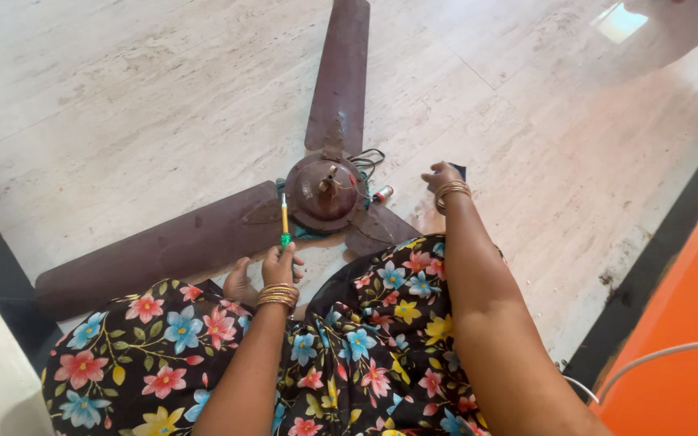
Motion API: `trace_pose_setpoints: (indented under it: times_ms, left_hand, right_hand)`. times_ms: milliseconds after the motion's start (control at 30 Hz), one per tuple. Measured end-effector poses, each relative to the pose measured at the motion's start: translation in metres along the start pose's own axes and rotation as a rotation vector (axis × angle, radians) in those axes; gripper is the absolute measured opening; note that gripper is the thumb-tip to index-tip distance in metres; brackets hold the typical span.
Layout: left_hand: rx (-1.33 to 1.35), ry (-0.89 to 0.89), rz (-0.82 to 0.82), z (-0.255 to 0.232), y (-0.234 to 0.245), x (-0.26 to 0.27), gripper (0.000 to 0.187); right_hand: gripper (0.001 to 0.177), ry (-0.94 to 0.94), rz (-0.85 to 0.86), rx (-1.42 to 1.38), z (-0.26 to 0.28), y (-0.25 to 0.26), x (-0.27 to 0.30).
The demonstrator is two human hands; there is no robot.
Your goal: The person sits on the floor and uses a screwdriver to tighten screws on the central hub of a ceiling fan lying on the floor. They wipe the fan hub with a cloth and continue adjusting the screws.
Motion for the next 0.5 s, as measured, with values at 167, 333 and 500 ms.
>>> trace_pose_setpoints:
  times_ms: [167, 333, 500]
  left_hand:
    - [-0.031, 0.052, 0.0, 0.002, -0.008, 0.0, 0.03]
    - [-0.049, 0.079, 0.003, -0.002, -0.017, 0.002, 0.03]
    - [-0.041, 0.117, 0.018, -0.006, -0.026, 0.009, 0.03]
  right_hand:
    - [0.064, -0.06, 0.027, -0.092, -0.035, -0.004, -0.034]
    - [0.072, -0.335, 0.241, 0.108, -0.048, -0.016, -0.044]
    - [0.07, -0.311, 0.218, 0.175, -0.034, -0.023, -0.057]
Point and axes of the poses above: each hand's wrist, its own x-axis away from the middle knuckle, its own y-axis out of the back of the hand, z = x × y, the point moved 1 cm from there along -x, towards the middle knuckle, and after that the axes turned 6 degrees about y, right-handed, at the moved point
